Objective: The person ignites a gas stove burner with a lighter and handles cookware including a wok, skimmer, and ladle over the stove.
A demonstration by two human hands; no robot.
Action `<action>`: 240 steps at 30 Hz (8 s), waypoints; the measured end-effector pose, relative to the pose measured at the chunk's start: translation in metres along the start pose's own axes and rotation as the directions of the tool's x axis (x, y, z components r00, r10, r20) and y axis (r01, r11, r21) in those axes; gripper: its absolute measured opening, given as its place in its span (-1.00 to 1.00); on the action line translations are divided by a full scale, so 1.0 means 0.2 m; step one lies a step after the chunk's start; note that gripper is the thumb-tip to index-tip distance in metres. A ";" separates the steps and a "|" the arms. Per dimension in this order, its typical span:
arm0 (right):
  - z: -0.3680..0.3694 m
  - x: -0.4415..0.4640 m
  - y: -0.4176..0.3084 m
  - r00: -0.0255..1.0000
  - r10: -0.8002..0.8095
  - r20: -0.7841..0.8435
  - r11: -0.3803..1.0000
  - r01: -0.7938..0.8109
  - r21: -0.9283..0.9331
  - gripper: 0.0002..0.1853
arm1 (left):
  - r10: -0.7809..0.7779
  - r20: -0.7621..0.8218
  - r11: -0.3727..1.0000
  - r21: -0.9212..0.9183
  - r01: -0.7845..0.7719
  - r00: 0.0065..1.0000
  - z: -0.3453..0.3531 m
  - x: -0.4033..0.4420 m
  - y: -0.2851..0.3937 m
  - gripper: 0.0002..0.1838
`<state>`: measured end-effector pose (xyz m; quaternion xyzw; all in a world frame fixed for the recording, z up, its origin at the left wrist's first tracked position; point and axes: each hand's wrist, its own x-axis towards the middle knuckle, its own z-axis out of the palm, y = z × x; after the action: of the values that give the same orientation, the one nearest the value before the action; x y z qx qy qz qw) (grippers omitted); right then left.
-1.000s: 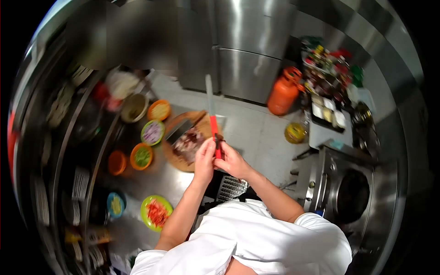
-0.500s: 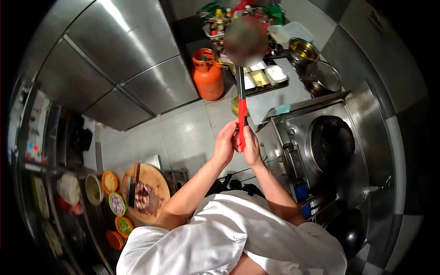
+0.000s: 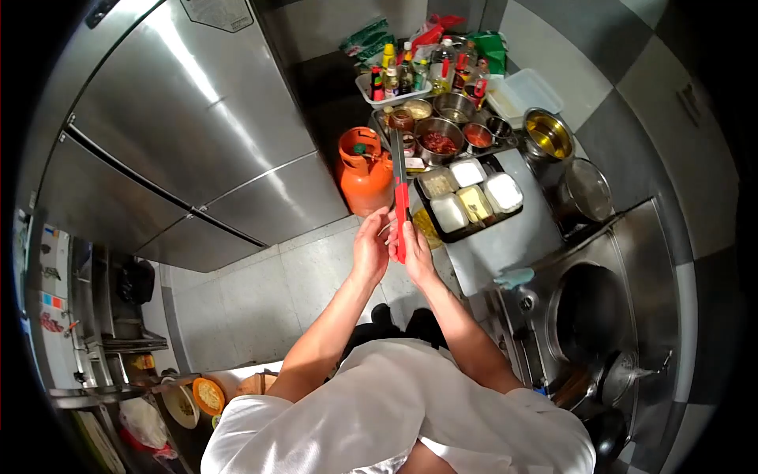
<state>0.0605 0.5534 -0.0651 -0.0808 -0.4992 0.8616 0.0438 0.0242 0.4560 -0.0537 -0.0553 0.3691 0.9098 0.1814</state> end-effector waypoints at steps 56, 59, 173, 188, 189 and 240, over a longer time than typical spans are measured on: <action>-0.21 2.26 0.34 0.936 0.332 -0.120 0.922 -0.296 0.248 -0.63 | -0.317 0.193 -0.678 0.638 -0.364 0.929 -1.36 2.93 -0.30 -0.29; -0.22 2.28 0.38 0.938 0.341 -0.069 0.921 -0.318 0.227 -0.61 | -0.463 -0.094 -0.634 0.730 -0.255 0.882 -1.14 2.92 -0.19 -0.32; -0.68 -0.93 -0.45 0.292 -0.444 -0.847 0.848 0.444 -0.291 -0.61 | -0.700 0.516 0.704 0.614 0.356 0.493 0.90 -0.22 -1.03 -0.74; -1.16 -1.78 -0.31 0.118 -0.268 -0.956 0.858 0.481 -0.181 -0.64 | -0.833 0.470 0.545 0.791 0.279 0.292 0.93 -0.92 -1.75 -0.73; -1.22 -1.83 -0.30 0.141 -0.247 -0.959 0.860 0.488 -0.149 -0.65 | -0.824 0.455 0.547 0.794 0.265 0.337 0.92 -0.96 -1.80 -0.75; -2.35 -2.16 -0.14 0.421 0.070 -0.905 0.997 -0.010 0.072 -0.57 | -0.703 -0.217 0.414 0.650 0.638 0.677 -0.31 -0.91 -2.86 -0.77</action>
<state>0.5713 0.9009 -0.2281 -0.5419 -0.3710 0.6973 0.2872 0.4034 0.7389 -0.4297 -0.0868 0.6125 0.5589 0.5523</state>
